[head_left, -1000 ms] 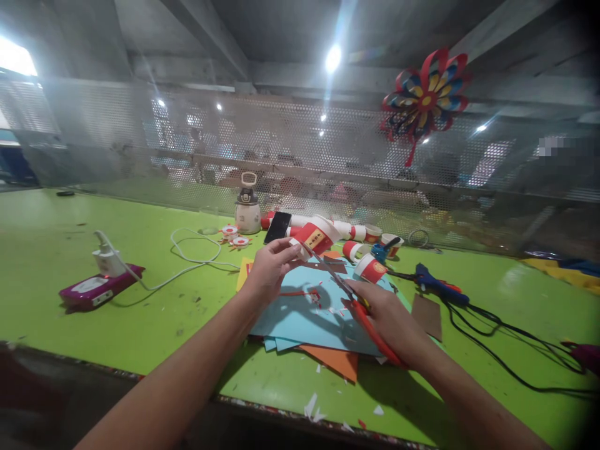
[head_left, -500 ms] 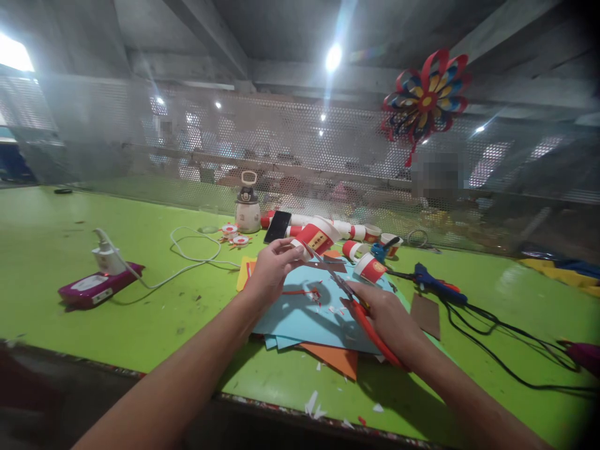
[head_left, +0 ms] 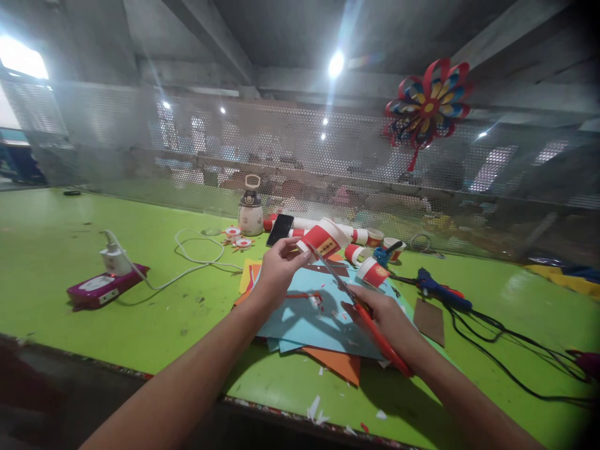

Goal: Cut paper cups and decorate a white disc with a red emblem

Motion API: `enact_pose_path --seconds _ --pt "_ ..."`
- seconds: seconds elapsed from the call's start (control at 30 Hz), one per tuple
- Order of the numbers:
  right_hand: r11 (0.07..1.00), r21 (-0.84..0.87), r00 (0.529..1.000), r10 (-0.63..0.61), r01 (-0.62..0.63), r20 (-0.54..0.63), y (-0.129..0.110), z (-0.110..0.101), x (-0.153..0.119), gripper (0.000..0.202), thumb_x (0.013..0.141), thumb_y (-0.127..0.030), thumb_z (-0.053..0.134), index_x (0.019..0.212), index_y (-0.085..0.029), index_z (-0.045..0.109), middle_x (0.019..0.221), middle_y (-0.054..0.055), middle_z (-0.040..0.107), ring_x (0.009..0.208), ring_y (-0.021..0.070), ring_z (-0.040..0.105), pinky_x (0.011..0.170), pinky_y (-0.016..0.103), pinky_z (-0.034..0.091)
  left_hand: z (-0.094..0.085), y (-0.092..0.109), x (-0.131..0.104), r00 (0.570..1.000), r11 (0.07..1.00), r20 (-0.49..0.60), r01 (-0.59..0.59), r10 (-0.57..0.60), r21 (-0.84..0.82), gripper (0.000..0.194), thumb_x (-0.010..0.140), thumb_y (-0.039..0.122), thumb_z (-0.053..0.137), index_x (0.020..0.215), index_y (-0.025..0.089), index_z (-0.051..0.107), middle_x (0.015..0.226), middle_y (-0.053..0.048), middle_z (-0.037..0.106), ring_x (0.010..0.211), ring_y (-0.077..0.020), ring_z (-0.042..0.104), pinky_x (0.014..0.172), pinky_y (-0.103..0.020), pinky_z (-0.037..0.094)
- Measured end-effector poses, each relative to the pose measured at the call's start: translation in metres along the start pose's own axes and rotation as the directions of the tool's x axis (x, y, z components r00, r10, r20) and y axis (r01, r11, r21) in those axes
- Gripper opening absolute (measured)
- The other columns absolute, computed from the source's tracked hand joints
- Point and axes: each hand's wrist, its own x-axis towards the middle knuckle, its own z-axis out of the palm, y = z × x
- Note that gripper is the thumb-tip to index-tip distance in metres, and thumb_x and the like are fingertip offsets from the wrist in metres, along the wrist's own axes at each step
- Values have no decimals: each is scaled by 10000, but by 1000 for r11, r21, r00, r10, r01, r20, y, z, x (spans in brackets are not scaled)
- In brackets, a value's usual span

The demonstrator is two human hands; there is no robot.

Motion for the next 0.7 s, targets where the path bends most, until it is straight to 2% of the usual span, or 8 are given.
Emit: enact_pose_path --seconds 0.17,0.3,0.4,0.57,0.7 --pt "1000 12 1000 -6 6 -6 1 -2 0 344 923 -286 516 1226 -219 665 1108 28 737 925 253 685 787 309 527 1 5 -1 1000 1000 13 -6 6 -20 379 587 196 823 914 131 642 810 -59 699 775 -194 645 787 -366 473" --pt "999 14 999 -28 29 -14 5 -1 1 338 921 -273 507 1213 -226 670 1091 16 740 916 240 684 787 296 525 2 7 -2 1000 996 10 12 -11 -83 422 570 179 834 938 143 631 831 -46 696 825 -196 648 843 -372 465" --pt "999 15 999 -41 41 -31 8 2 0 329 918 -266 505 1196 -204 669 1053 22 741 910 233 678 793 291 522 3 8 -2 998 986 32 64 -60 -151 397 611 186 813 960 142 629 893 -63 695 873 -197 655 881 -372 468" --pt "999 16 999 -42 43 -34 15 5 0 294 909 -249 506 1133 -189 687 1000 30 739 869 227 671 780 301 520 2 9 -1 977 961 109 200 -181 -193 264 659 186 779 873 73 675 918 -135 698 849 -218 672 859 -381 508" --pt "999 27 999 -40 40 -3 21 7 3 284 896 -261 515 1105 -174 686 967 44 734 839 231 668 738 307 524 0 10 -1 975 957 103 213 -196 -198 266 658 173 777 890 77 689 912 -131 709 836 -218 676 827 -371 526"
